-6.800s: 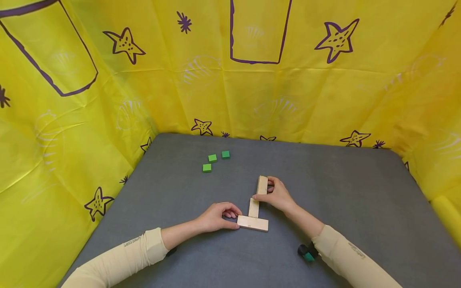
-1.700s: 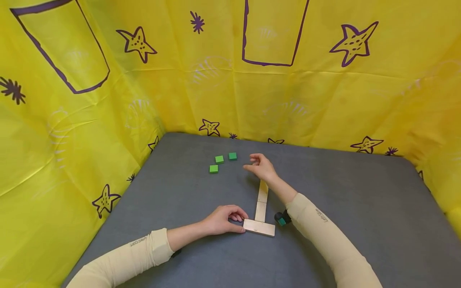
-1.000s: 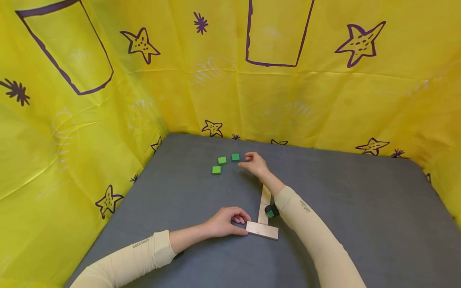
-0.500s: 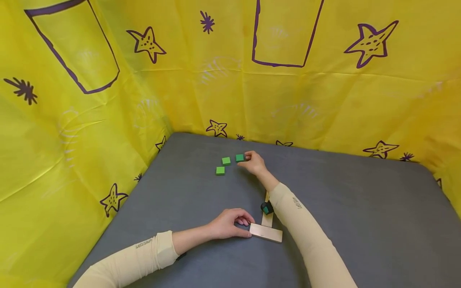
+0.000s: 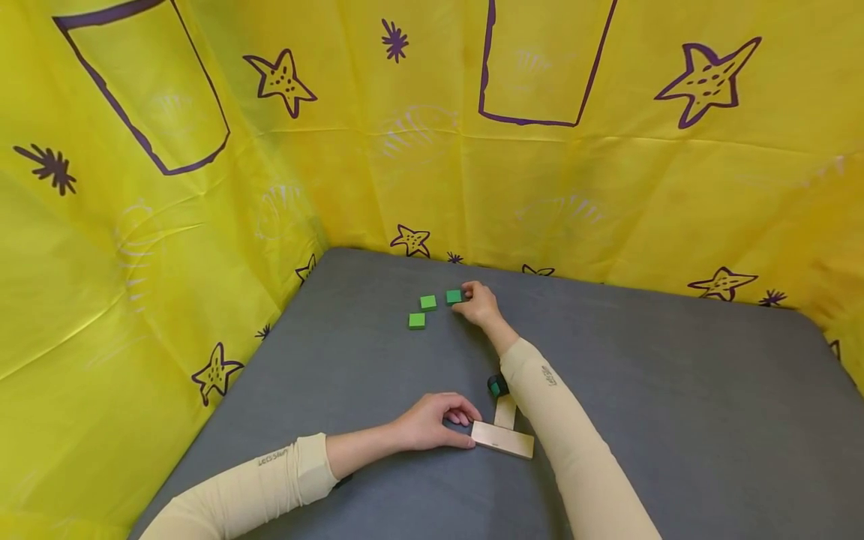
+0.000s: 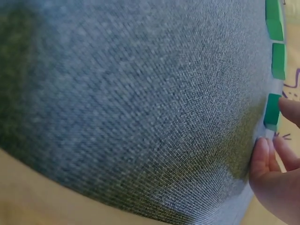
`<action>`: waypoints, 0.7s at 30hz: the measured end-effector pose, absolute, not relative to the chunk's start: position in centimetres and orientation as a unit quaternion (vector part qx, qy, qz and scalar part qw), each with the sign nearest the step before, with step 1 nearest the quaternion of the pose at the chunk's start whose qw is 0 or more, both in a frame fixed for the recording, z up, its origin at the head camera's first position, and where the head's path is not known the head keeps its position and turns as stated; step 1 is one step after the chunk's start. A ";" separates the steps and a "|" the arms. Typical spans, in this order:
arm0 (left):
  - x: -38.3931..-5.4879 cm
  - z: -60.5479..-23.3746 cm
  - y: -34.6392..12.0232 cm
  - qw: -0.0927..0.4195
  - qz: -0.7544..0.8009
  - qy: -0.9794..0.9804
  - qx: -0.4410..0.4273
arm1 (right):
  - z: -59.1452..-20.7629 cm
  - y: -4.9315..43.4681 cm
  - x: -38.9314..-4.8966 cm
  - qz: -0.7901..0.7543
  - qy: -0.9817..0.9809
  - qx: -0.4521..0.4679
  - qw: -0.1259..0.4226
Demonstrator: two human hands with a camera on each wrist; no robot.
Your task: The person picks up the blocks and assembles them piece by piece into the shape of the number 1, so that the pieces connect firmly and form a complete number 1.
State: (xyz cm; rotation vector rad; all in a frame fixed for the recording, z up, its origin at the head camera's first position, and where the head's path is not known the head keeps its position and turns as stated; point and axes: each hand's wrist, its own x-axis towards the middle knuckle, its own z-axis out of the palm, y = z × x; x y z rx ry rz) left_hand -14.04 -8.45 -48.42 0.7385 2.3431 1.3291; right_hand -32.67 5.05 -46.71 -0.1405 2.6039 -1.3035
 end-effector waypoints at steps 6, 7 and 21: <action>-13.9 -48.2 -8.4 0.172 0.470 0.826 0.260 | -46.9 5.2 -33.0 -0.424 0.897 -0.072 0.107; -13.9 -48.1 -8.4 0.172 0.470 0.826 0.260 | -47.0 5.2 -33.1 -0.420 0.898 -0.075 0.107; -13.9 -48.2 -8.5 0.174 0.471 0.825 0.258 | -47.4 5.3 -33.4 -0.407 0.904 -0.086 0.100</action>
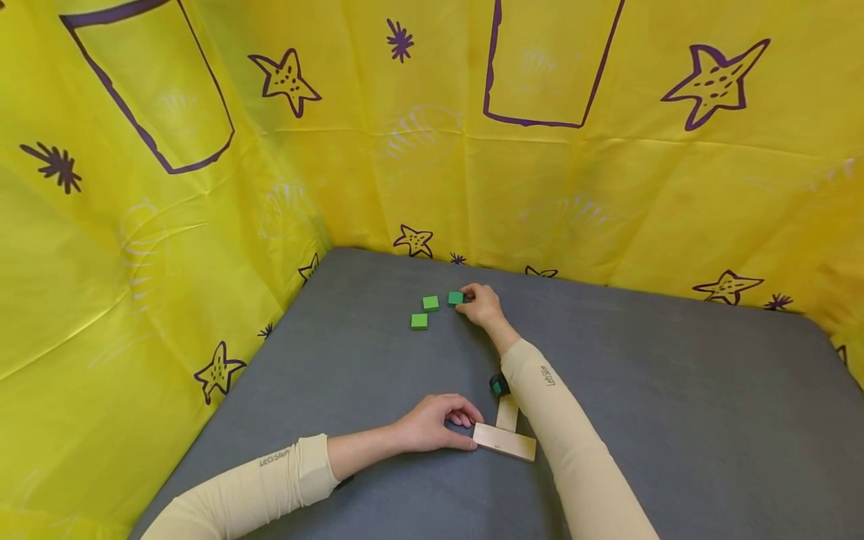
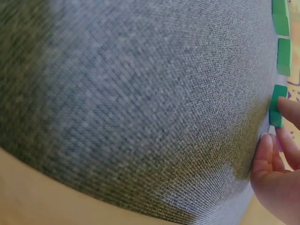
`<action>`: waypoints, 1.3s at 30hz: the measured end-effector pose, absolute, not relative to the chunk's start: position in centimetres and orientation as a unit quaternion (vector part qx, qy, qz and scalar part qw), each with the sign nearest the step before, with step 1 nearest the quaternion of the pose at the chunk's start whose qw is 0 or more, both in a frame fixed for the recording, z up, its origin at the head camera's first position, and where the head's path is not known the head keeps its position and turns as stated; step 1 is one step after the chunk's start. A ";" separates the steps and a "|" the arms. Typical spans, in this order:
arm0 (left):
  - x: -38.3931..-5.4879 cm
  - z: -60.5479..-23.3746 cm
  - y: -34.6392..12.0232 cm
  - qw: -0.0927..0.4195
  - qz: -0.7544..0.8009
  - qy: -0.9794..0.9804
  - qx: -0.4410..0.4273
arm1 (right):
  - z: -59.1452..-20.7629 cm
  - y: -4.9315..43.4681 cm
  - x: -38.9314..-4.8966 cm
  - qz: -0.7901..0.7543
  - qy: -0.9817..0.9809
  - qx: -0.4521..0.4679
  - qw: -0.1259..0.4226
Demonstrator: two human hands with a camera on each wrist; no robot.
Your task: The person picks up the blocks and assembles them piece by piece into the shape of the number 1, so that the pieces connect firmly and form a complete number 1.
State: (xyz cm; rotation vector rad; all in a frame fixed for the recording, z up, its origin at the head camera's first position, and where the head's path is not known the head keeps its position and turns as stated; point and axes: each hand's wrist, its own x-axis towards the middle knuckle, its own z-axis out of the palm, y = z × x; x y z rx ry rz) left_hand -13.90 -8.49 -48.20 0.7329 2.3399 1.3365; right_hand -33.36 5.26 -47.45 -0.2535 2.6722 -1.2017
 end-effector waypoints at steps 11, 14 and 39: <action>-13.9 -48.2 -8.1 0.175 0.468 0.824 0.266 | -47.2 6.0 -33.0 -0.397 0.909 -0.083 0.095; -14.0 -48.3 -8.1 0.176 0.469 0.824 0.266 | -47.2 6.3 -32.9 -0.397 0.909 -0.086 0.095; -13.9 -48.4 -8.1 0.167 0.470 0.827 0.260 | -46.3 9.4 -31.0 -0.470 0.871 -0.081 0.115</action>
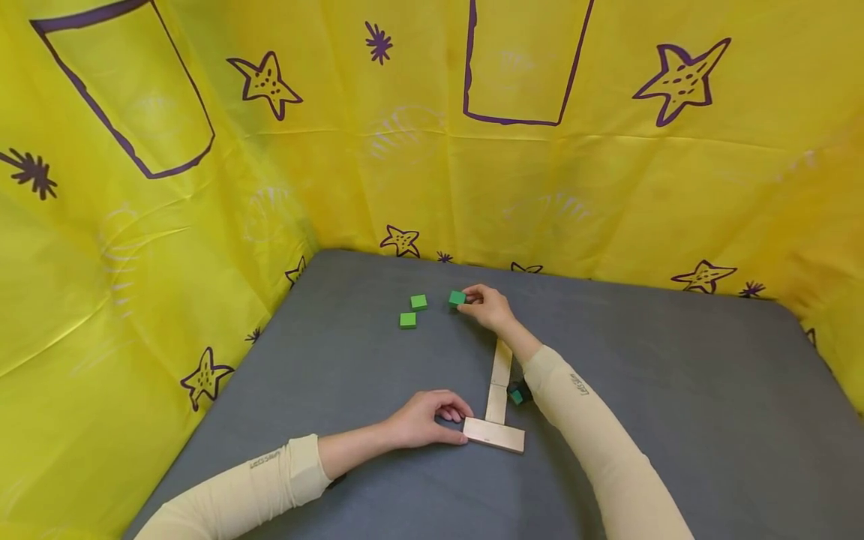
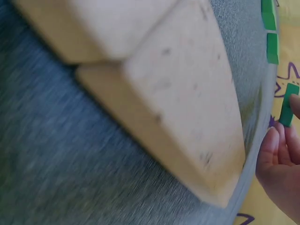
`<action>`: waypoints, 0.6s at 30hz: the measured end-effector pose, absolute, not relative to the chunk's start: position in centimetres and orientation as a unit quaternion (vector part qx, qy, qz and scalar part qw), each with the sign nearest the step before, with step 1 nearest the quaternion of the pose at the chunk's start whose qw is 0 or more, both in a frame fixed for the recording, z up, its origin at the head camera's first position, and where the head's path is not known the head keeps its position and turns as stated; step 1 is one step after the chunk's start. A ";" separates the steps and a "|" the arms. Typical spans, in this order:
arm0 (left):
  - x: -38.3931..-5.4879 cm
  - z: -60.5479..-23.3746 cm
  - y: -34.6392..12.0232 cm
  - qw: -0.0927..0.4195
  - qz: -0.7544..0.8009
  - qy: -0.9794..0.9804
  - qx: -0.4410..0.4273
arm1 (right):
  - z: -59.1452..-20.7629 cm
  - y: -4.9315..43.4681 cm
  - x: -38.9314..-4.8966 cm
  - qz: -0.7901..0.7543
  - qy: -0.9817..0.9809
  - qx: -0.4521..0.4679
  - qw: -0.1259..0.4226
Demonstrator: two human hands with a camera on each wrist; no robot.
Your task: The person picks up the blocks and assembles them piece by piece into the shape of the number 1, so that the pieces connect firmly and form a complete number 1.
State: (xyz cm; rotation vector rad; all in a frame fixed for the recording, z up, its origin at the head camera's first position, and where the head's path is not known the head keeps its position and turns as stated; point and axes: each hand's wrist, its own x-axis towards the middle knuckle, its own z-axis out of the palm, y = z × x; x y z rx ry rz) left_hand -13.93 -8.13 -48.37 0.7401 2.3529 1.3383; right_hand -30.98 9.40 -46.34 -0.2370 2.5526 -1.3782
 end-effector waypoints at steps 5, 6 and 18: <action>-14.0 -48.5 -8.1 0.165 0.469 0.829 0.257 | -46.2 10.6 -30.6 -0.473 0.869 -0.094 0.112; -14.0 -48.5 -8.0 0.165 0.469 0.829 0.257 | -46.1 10.8 -30.5 -0.472 0.869 -0.096 0.112; -13.9 -48.6 -8.0 0.163 0.468 0.831 0.253 | -45.9 13.5 -29.4 -0.481 0.864 -0.095 0.114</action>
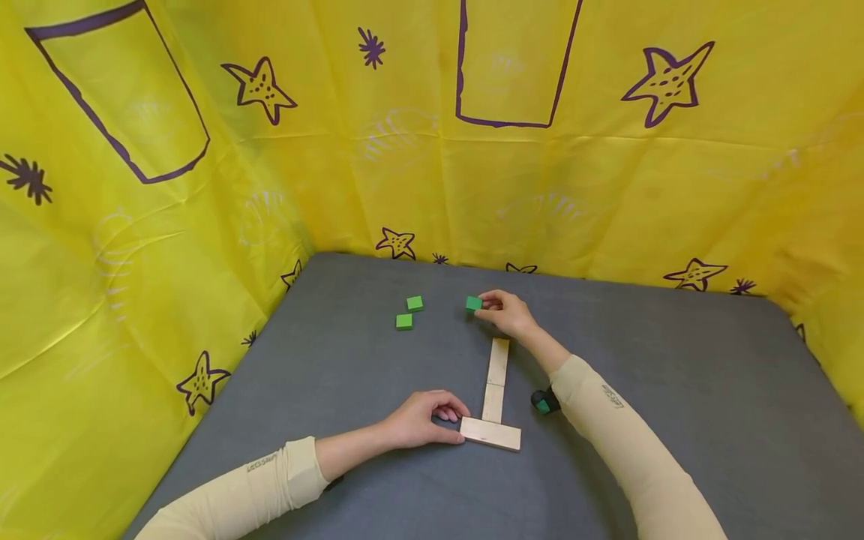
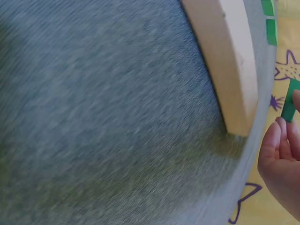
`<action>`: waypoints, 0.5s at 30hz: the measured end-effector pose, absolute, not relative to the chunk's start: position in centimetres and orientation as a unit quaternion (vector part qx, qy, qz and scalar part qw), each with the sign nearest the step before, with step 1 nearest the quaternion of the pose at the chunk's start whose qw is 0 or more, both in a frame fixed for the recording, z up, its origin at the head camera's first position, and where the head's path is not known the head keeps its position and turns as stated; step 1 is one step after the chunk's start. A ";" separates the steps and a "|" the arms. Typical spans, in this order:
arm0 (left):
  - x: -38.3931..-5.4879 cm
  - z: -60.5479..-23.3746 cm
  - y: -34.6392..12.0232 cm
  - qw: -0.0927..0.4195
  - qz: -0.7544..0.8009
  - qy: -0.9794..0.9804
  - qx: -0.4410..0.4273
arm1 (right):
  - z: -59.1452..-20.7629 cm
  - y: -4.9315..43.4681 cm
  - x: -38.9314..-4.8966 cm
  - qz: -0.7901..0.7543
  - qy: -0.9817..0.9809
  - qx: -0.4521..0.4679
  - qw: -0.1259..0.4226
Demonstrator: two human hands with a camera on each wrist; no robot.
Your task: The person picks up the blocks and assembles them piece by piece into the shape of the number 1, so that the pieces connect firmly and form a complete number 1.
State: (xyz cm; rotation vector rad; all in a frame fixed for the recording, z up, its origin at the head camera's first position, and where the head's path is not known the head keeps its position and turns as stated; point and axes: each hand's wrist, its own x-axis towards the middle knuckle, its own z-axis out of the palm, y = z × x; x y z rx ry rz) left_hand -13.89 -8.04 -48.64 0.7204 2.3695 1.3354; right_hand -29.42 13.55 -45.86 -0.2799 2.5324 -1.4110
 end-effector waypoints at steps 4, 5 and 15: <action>-13.8 -48.7 -8.0 0.165 0.469 0.831 0.252 | -46.1 14.3 -29.2 -0.480 0.865 -0.090 0.117; -13.8 -48.7 -8.0 0.164 0.469 0.831 0.252 | -46.2 14.5 -29.1 -0.478 0.866 -0.092 0.117; -13.8 -48.6 -7.9 0.165 0.470 0.831 0.250 | -46.5 15.9 -28.6 -0.474 0.868 -0.100 0.111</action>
